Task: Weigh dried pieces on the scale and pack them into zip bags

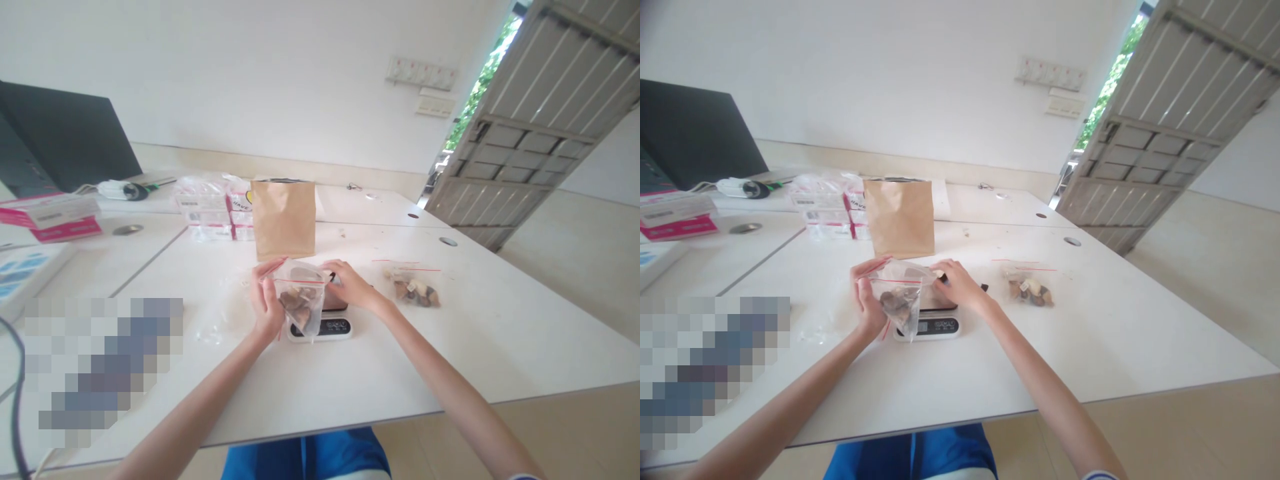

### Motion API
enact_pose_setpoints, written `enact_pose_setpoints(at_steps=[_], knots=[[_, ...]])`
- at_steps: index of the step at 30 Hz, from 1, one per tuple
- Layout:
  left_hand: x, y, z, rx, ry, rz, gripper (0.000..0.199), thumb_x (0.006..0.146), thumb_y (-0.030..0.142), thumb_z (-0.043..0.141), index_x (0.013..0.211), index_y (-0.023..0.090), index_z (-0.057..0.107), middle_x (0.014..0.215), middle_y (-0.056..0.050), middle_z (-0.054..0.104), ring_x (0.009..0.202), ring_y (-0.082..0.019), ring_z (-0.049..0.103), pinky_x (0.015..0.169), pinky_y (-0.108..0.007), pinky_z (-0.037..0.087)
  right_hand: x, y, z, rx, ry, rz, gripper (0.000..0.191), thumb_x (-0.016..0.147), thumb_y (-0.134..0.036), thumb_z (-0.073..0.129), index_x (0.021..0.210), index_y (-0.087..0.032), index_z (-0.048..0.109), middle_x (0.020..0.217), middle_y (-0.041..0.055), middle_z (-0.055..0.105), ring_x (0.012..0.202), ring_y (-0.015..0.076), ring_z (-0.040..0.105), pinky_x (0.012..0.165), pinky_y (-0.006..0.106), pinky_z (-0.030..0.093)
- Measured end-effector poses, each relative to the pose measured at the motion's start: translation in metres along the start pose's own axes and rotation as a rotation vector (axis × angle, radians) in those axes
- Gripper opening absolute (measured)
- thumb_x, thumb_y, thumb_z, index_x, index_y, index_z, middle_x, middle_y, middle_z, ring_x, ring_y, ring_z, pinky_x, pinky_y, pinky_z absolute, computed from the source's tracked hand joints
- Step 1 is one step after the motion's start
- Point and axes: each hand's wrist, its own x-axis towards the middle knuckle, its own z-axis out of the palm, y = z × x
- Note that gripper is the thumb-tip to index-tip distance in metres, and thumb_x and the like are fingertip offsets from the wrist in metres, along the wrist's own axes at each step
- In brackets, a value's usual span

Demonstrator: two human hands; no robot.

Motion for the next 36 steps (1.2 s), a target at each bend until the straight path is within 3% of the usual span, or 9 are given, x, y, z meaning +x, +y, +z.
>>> enact_pose_setpoints(at_steps=[2,5,11,12,17,23,28,31,36], knots=[[-0.001,0.001,0.0,0.003,-0.016,0.022,0.036,0.096,0.04,0.032,0.102,0.018,0.06,0.098,-0.008,0.066,0.096,-0.019,0.061,0.088,-0.036,0.046,-0.005,0.014,0.013,-0.076,-0.047,-0.037,0.023,0.083,-0.016,0.052,0.102,-0.014,0.064,0.112,0.0129,0.064,0.11,0.0233,0.055,0.098,0.043,0.04],[-0.002,0.002,0.0,0.018,-0.044,0.012,0.037,0.096,0.04,0.032,0.103,0.017,0.059,0.099,-0.008,0.066,0.096,-0.019,0.061,0.087,-0.035,0.046,-0.011,0.017,0.015,-0.019,0.009,-0.01,0.025,0.085,-0.014,0.044,0.103,-0.014,0.061,0.107,0.0111,0.065,0.101,0.0201,0.057,0.091,0.039,0.044],[-0.006,0.002,0.0,0.038,-0.056,-0.024,0.037,0.096,0.042,0.033,0.103,0.018,0.06,0.099,-0.008,0.067,0.096,-0.02,0.061,0.087,-0.035,0.046,-0.006,-0.029,-0.018,0.4,0.438,0.043,0.028,0.084,-0.033,0.057,0.108,-0.019,0.051,0.106,0.006,0.062,0.08,0.0128,0.06,0.074,0.028,0.049],[-0.006,0.002,0.0,0.04,-0.06,-0.045,0.037,0.096,0.042,0.033,0.103,0.019,0.06,0.099,-0.008,0.067,0.096,-0.019,0.061,0.087,-0.035,0.045,-0.004,-0.04,-0.023,0.432,0.443,0.005,0.029,0.085,-0.034,0.056,0.109,-0.02,0.051,0.108,0.0057,0.062,0.08,0.0123,0.06,0.075,0.028,0.049],[-0.008,0.008,0.001,0.064,-0.072,-0.169,0.036,0.097,0.041,0.031,0.101,0.02,0.06,0.099,-0.007,0.065,0.095,-0.019,0.06,0.087,-0.035,0.045,-0.005,-0.074,-0.03,0.275,0.124,-0.129,0.027,0.089,-0.036,0.053,0.112,-0.026,0.059,0.118,0.0036,0.062,0.104,0.0162,0.058,0.093,0.033,0.044],[-0.004,0.013,0.005,0.012,0.067,-0.248,0.035,0.097,0.04,0.031,0.095,0.02,0.059,0.094,-0.003,0.064,0.09,-0.016,0.059,0.085,-0.031,0.044,-0.044,-0.072,-0.016,0.332,0.284,0.066,0.031,0.095,-0.04,0.04,0.115,-0.024,0.057,0.123,0.006,0.058,0.115,0.0172,0.053,0.098,0.033,0.042],[-0.006,0.029,0.008,0.015,0.069,-0.271,0.035,0.098,0.038,0.028,0.104,0.02,0.057,0.105,-0.005,0.06,0.097,-0.016,0.055,0.089,-0.03,0.042,-0.074,-0.087,0.015,0.473,0.248,0.349,0.055,0.088,-0.053,0.046,0.131,-0.02,0.038,0.122,0.0125,0.055,0.113,0.0214,0.054,0.088,0.036,0.05],[-0.014,0.043,0.01,0.007,0.08,-0.263,0.032,0.097,0.038,0.03,0.111,0.023,0.055,0.11,-0.004,0.056,0.102,-0.017,0.053,0.09,-0.031,0.042,-0.076,-0.098,0.03,0.59,0.367,0.329,0.066,0.082,-0.051,0.057,0.135,-0.022,0.029,0.129,0.0135,0.051,0.112,0.0214,0.056,0.089,0.035,0.051],[-0.033,0.063,0.004,-0.005,-0.015,-0.093,0.047,0.093,0.053,0.029,0.122,0.026,0.053,0.13,-0.008,0.045,0.126,-0.024,0.039,0.104,-0.04,0.033,-0.073,-0.1,0.026,0.684,0.529,0.263,0.044,0.084,-0.041,0.06,0.122,-0.024,0.045,0.124,0.0087,0.058,0.107,0.0191,0.061,0.089,0.031,0.052]])
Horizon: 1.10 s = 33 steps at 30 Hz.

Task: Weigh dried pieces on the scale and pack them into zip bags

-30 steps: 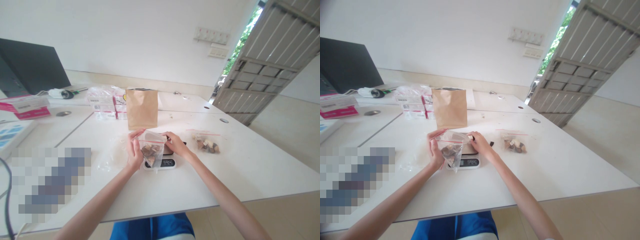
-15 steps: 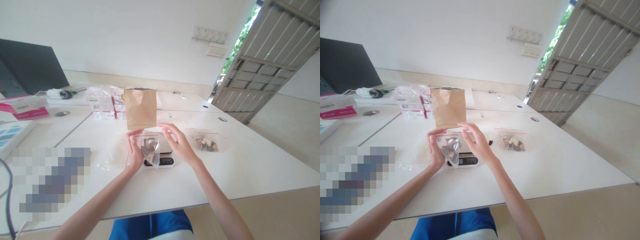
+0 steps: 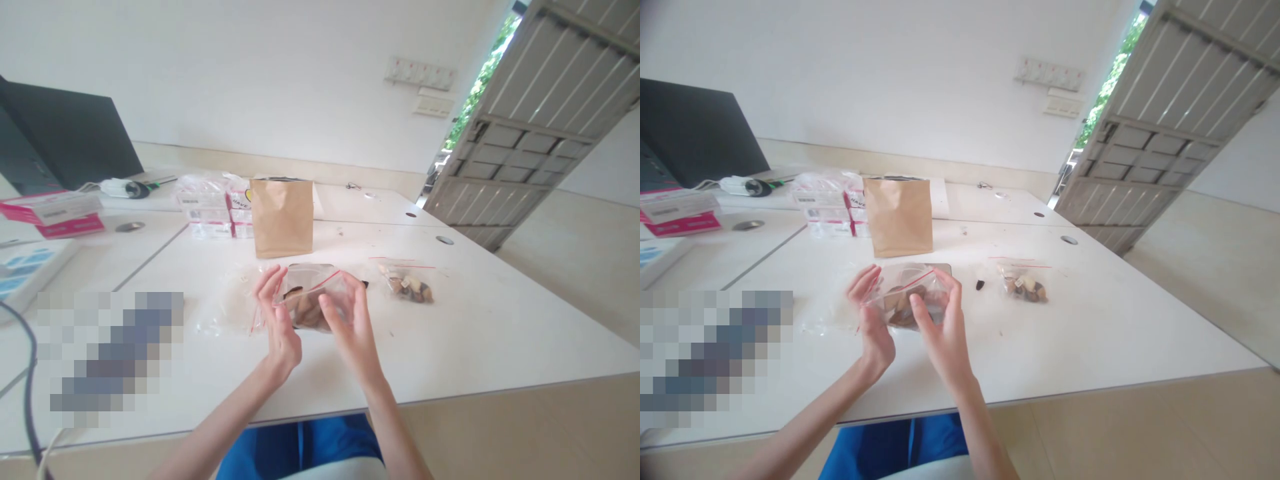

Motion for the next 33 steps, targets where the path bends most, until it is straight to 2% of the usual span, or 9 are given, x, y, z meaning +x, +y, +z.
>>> enact_pose_setpoints(at_steps=[2,5,10,14,18,21,24,28,33], knots=[[-0.006,0.004,-0.008,-0.049,-0.008,-0.081,0.052,0.091,0.058,0.028,0.125,0.028,0.053,0.136,-0.008,0.041,0.122,-0.025,0.044,0.1,-0.04,0.039,0.002,-0.002,-0.008,0.024,-0.03,-0.002,0.029,0.086,-0.038,0.058,0.11,-0.023,0.055,0.115,0.0067,0.064,0.106,0.0188,0.062,0.09,0.031,0.051],[-0.009,0.006,-0.024,-0.131,-0.054,-0.323,0.048,0.092,0.053,0.032,0.129,0.03,0.051,0.138,-0.007,0.045,0.107,-0.022,0.056,0.089,-0.037,0.046,0.002,-0.003,-0.018,0.061,-0.02,-0.012,0.017,0.088,-0.036,0.056,0.095,-0.022,0.062,0.108,0.0064,0.068,0.107,0.0198,0.062,0.091,0.032,0.049],[-0.003,0.004,-0.039,-0.073,-0.305,-0.513,0.037,0.088,0.045,0.05,0.117,0.025,0.062,0.128,-0.007,0.059,0.116,-0.023,0.053,0.093,-0.034,0.043,-0.002,0.007,-0.02,0.051,0.037,0.007,0.02,0.089,-0.038,0.053,0.095,-0.021,0.062,0.108,0.0067,0.068,0.106,0.0197,0.061,0.093,0.033,0.048],[-0.001,0.003,-0.037,-0.043,-0.304,-0.562,0.031,0.085,0.046,0.055,0.103,0.024,0.068,0.106,-0.005,0.069,0.098,-0.02,0.061,0.084,-0.03,0.047,-0.002,0.014,-0.02,-0.094,0.006,0.011,0.026,0.086,-0.043,0.055,0.099,-0.021,0.06,0.105,0.0073,0.066,0.101,0.0199,0.062,0.091,0.034,0.048],[0.0,0.003,-0.034,-0.02,-0.209,-0.572,0.027,0.078,0.046,0.064,0.087,0.021,0.069,0.08,-0.003,0.068,0.074,-0.016,0.061,0.064,-0.025,0.047,-0.001,0.015,-0.026,-0.181,-0.01,0.043,0.026,0.082,-0.044,0.059,0.09,-0.019,0.061,0.091,0.0058,0.067,0.086,0.0191,0.064,0.082,0.034,0.051],[0.001,0.002,-0.035,-0.028,-0.108,-0.583,0.027,0.075,0.045,0.068,0.084,0.02,0.069,0.072,-0.001,0.064,0.068,-0.014,0.058,0.061,-0.023,0.046,0.0,0.018,-0.032,-0.135,0.055,0.076,0.025,0.081,-0.044,0.061,0.083,-0.019,0.063,0.082,0.0044,0.067,0.078,0.0181,0.064,0.075,0.032,0.052],[0.003,0.0,-0.036,-0.046,-0.069,-0.6,0.03,0.072,0.046,0.07,0.084,0.018,0.069,0.071,-0.002,0.064,0.068,-0.013,0.057,0.064,-0.024,0.046,0.002,0.025,-0.035,-0.095,0.166,0.066,0.025,0.079,-0.043,0.063,0.082,-0.018,0.064,0.08,0.0041,0.067,0.076,0.0176,0.064,0.071,0.031,0.052],[0.003,0.0,-0.038,-0.026,-0.084,-0.601,0.033,0.073,0.048,0.069,0.09,0.019,0.069,0.076,-0.002,0.065,0.072,-0.014,0.059,0.065,-0.025,0.047,0.003,0.033,-0.033,-0.063,0.211,0.045,0.027,0.081,-0.044,0.062,0.087,-0.018,0.062,0.081,0.0041,0.066,0.075,0.0169,0.063,0.071,0.031,0.052],[-0.001,0.002,-0.047,0.018,-0.201,-0.657,0.045,0.074,0.049,0.067,0.111,0.023,0.065,0.101,-0.005,0.069,0.078,-0.016,0.062,0.067,-0.026,0.048,-0.001,0.037,-0.036,0.031,0.09,0.149,0.044,0.081,-0.047,0.06,0.114,-0.019,0.053,0.094,0.007,0.07,0.092,0.0205,0.066,0.088,0.038,0.05]])
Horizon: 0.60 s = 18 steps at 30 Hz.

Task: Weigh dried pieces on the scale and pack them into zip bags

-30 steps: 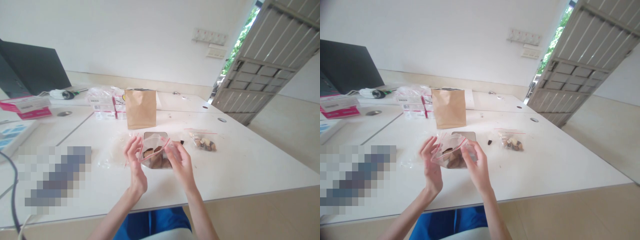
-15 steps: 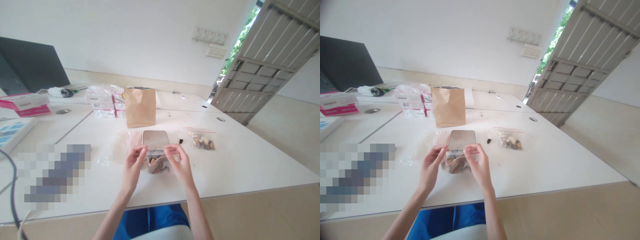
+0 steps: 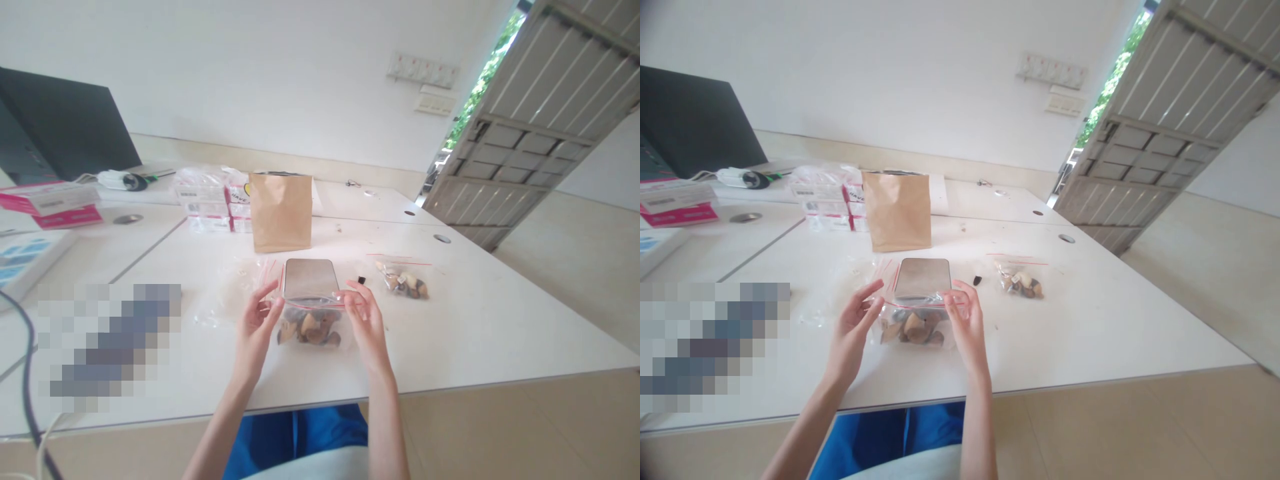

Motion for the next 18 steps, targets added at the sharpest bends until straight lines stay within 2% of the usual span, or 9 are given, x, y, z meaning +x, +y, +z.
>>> enact_pose_setpoints(at_steps=[3,5,8,10,13,16,18], knots=[[-0.006,-0.003,-0.006,-0.004,-0.041,-0.043,0.043,0.077,0.051,0.063,0.109,0.022,0.066,0.112,-0.006,0.067,0.098,-0.02,0.061,0.083,-0.028,0.047,-0.005,0.002,-0.004,-0.003,-0.088,0.118,0.045,0.081,-0.048,0.061,0.116,-0.019,0.057,0.11,0.0094,0.069,0.108,0.0233,0.062,0.1,0.042,0.043],[-0.009,-0.004,-0.008,0.001,-0.064,-0.069,0.038,0.081,0.052,0.059,0.1,0.02,0.069,0.11,-0.006,0.068,0.108,-0.022,0.058,0.091,-0.029,0.043,-0.009,0.003,-0.007,-0.004,-0.135,0.113,0.038,0.082,-0.048,0.06,0.107,-0.019,0.064,0.112,0.0093,0.069,0.114,0.0244,0.059,0.103,0.042,0.04],[-0.011,-0.002,-0.007,0.016,-0.101,-0.083,0.036,0.081,0.051,0.058,0.089,0.019,0.07,0.102,-0.006,0.071,0.103,-0.021,0.06,0.091,-0.028,0.042,-0.013,0.004,-0.011,-0.019,-0.199,0.062,0.03,0.083,-0.046,0.059,0.097,-0.021,0.07,0.11,0.0083,0.07,0.115,0.0248,0.057,0.104,0.04,0.039],[-0.011,-0.001,-0.004,-0.003,-0.081,-0.077,0.034,0.079,0.051,0.061,0.085,0.018,0.069,0.092,-0.005,0.071,0.093,-0.02,0.063,0.085,-0.027,0.045,-0.015,0.004,-0.013,-0.032,-0.184,0.055,0.03,0.084,-0.045,0.058,0.095,-0.021,0.071,0.105,0.0081,0.072,0.11,0.0247,0.061,0.101,0.04,0.041],[-0.011,0.0,0.003,-0.049,0.005,-0.065,0.033,0.076,0.05,0.064,0.081,0.017,0.067,0.079,-0.004,0.07,0.082,-0.018,0.063,0.078,-0.026,0.047,-0.016,0.004,-0.014,-0.048,-0.089,0.051,0.032,0.085,-0.046,0.056,0.089,-0.019,0.073,0.092,0.008,0.074,0.096,0.0242,0.066,0.092,0.038,0.047],[-0.012,-0.003,0.008,-0.063,0.084,-0.038,0.033,0.076,0.049,0.064,0.08,0.016,0.067,0.078,-0.003,0.069,0.08,-0.016,0.063,0.077,-0.025,0.047,-0.016,0.003,-0.009,-0.073,-0.002,0.018,0.034,0.084,-0.048,0.056,0.082,-0.018,0.073,0.082,0.0074,0.075,0.085,0.0229,0.068,0.081,0.034,0.05],[-0.013,-0.005,0.009,-0.054,0.118,-0.015,0.032,0.076,0.048,0.064,0.08,0.017,0.067,0.077,-0.003,0.069,0.078,-0.016,0.063,0.077,-0.025,0.047,-0.016,0.002,-0.005,-0.096,0.029,0.007,0.036,0.084,-0.049,0.055,0.081,-0.017,0.072,0.078,0.0072,0.074,0.072,0.0204,0.067,0.067,0.03,0.05]])
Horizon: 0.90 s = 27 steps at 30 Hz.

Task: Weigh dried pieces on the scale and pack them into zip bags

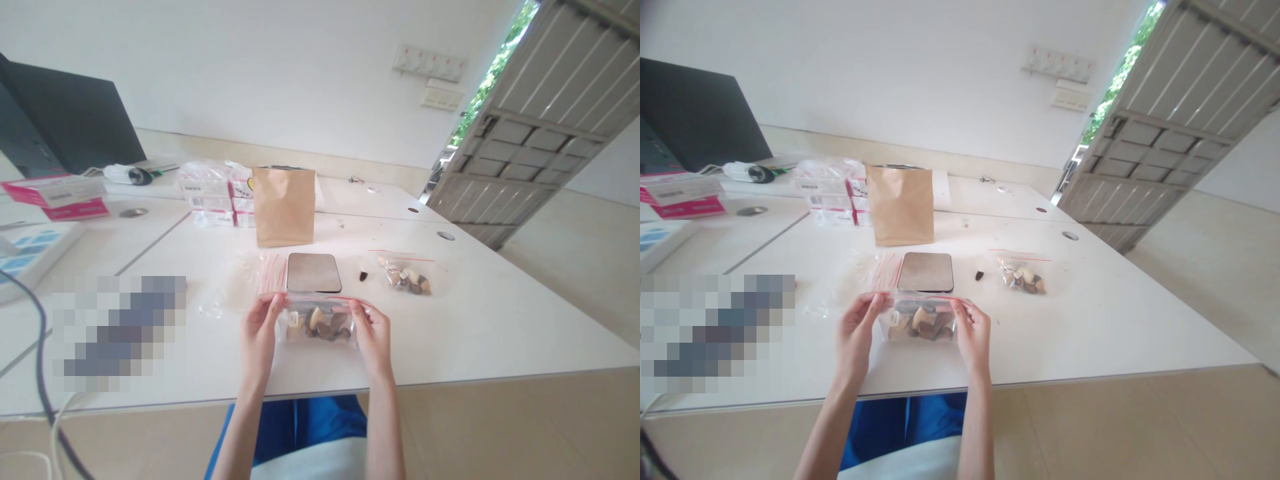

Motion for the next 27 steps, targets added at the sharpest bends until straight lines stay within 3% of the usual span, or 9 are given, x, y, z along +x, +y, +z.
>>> enact_pose_setpoints(at_steps=[3,5,7,9,11,13,15,20,27], knots=[[-0.001,-0.003,-0.001,0.01,0.034,0.043,0.03,0.079,0.047,0.062,0.082,0.017,0.067,0.076,-0.002,0.069,0.077,-0.015,0.063,0.076,-0.024,0.047,-0.001,-0.001,0.005,-0.05,0.017,0.002,0.04,0.084,-0.051,0.053,0.086,-0.016,0.072,0.076,0.0073,0.074,0.05,0.0138,0.056,0.047,0.025,0.041],[-0.001,-0.003,-0.002,0.025,0.042,0.063,0.031,0.08,0.048,0.06,0.083,0.018,0.066,0.076,-0.002,0.069,0.076,-0.014,0.063,0.075,-0.023,0.047,-0.001,0.001,0.005,-0.069,0.007,0.005,0.04,0.085,-0.051,0.052,0.088,-0.016,0.071,0.077,0.0076,0.074,0.047,0.0124,0.053,0.045,0.025,0.038],[-0.001,-0.003,-0.003,0.051,0.027,0.063,0.032,0.082,0.048,0.058,0.084,0.018,0.066,0.078,-0.002,0.069,0.077,-0.014,0.063,0.075,-0.023,0.047,-0.001,0.003,0.003,-0.061,-0.023,-0.005,0.039,0.086,-0.049,0.05,0.091,-0.016,0.07,0.08,0.0079,0.074,0.059,0.0156,0.06,0.054,0.026,0.045],[-0.001,-0.003,-0.004,0.074,0.004,0.059,0.034,0.084,0.049,0.055,0.085,0.018,0.067,0.08,-0.003,0.07,0.079,-0.015,0.063,0.076,-0.024,0.047,-0.001,0.007,-0.001,-0.042,-0.047,-0.036,0.036,0.086,-0.048,0.052,0.099,-0.018,0.068,0.093,0.0084,0.074,0.085,0.0203,0.066,0.073,0.03,0.05],[-0.002,-0.001,-0.004,0.09,-0.007,0.067,0.034,0.086,0.049,0.052,0.087,0.018,0.067,0.083,-0.003,0.07,0.082,-0.015,0.063,0.077,-0.024,0.047,-0.001,0.01,-0.006,-0.029,-0.061,-0.065,0.037,0.084,-0.046,0.056,0.109,-0.02,0.064,0.11,0.0084,0.069,0.104,0.0225,0.062,0.088,0.034,0.048],[-0.004,0.0,-0.005,0.098,-0.01,0.074,0.034,0.087,0.049,0.051,0.087,0.018,0.067,0.086,-0.003,0.07,0.083,-0.015,0.062,0.078,-0.023,0.046,-0.001,0.011,-0.01,-0.022,-0.077,-0.078,0.041,0.083,-0.047,0.057,0.115,-0.021,0.061,0.117,0.0085,0.066,0.109,0.0233,0.06,0.093,0.035,0.046],[-0.005,0.002,-0.005,0.097,-0.017,0.07,0.034,0.087,0.048,0.052,0.087,0.018,0.067,0.088,-0.003,0.07,0.085,-0.015,0.062,0.08,-0.023,0.046,-0.002,0.011,-0.012,-0.014,-0.094,-0.082,0.041,0.085,-0.048,0.054,0.114,-0.021,0.06,0.112,0.0088,0.068,0.106,0.0233,0.062,0.092,0.035,0.047],[-0.004,0.002,-0.007,0.074,-0.04,0.088,0.028,0.084,0.044,0.057,0.089,0.019,0.068,0.09,-0.002,0.07,0.089,-0.015,0.062,0.082,-0.023,0.046,-0.004,0.008,-0.013,-0.01,-0.045,-0.092,0.031,0.09,-0.046,0.048,0.09,-0.02,0.065,0.092,0.0059,0.072,0.094,0.0208,0.065,0.088,0.031,0.048],[-0.004,0.001,-0.01,0.095,-0.006,0.088,0.028,0.083,0.044,0.059,0.086,0.018,0.069,0.086,-0.002,0.071,0.087,-0.015,0.062,0.081,-0.024,0.046,-0.003,0.013,-0.011,-0.058,0.03,-0.133,0.033,0.09,-0.046,0.046,0.085,-0.019,0.065,0.085,0.0048,0.072,0.084,0.019,0.065,0.079,0.029,0.048]])
